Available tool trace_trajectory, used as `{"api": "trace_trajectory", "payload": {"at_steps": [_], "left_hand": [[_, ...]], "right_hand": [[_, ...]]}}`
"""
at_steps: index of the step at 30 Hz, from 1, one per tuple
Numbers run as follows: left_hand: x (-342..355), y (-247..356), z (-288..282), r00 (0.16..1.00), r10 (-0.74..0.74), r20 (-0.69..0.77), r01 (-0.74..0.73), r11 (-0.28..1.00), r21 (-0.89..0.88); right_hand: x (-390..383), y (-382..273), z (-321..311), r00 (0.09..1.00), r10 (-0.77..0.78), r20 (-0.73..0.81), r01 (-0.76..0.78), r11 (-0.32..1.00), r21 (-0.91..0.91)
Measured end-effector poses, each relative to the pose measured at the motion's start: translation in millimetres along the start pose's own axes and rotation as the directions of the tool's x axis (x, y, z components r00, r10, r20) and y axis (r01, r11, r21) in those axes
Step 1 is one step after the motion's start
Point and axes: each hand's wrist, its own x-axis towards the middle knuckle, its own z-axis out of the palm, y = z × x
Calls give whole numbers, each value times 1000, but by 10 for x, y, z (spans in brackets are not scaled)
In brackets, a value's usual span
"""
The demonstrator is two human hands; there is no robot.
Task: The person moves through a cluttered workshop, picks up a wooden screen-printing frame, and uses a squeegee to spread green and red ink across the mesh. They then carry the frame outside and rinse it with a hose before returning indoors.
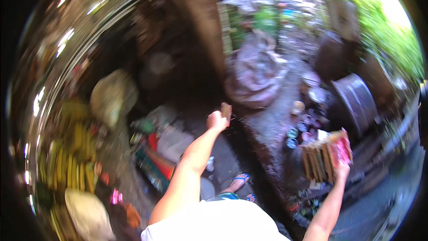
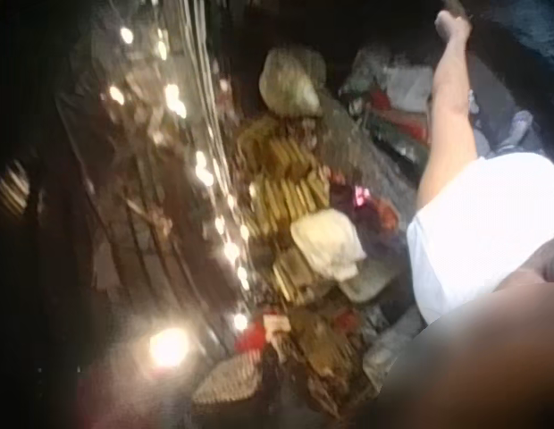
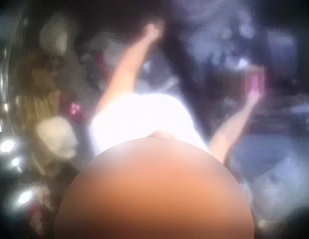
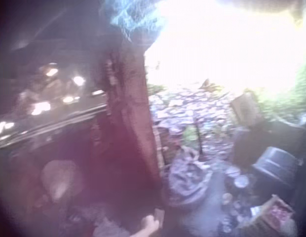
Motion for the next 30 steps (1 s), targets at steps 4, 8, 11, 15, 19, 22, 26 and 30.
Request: {"api": "trace_trajectory", "payload": {"at_steps": [4,8,11,15,19,22,26,30], "left_hand": [[-417,-988,-372,983,-165,-80,162,986,-47],[-740,-1887,-461,887,-401,-229,332,898,-287],[-977,-2476,-602,829,-559,-31,316,514,-797],[-1352,-3243,-1005,663,-749,8,165,136,-977],[-1833,-3900,-1506,552,-834,-7,24,24,-999],[-2078,-4356,-1985,516,-856,-36,-138,-41,-990],[-2133,-4993,-2614,335,-930,-149,-443,-16,-896],[-2127,-5539,-2615,176,-946,-272,12,278,-961]], "right_hand": [[133,-481,242,882,470,-28,-419,811,408],[346,-340,145,823,546,160,-536,650,539],[441,-273,88,899,437,-23,-393,828,400],[421,-312,89,970,154,-189,-151,988,28],[250,-560,137,865,500,-47,-426,779,460],[7,-1078,192,859,510,46,-412,636,653],[-172,-801,-156,847,509,152,-422,470,775],[-424,-651,-528,898,371,235,-344,264,901]]}}
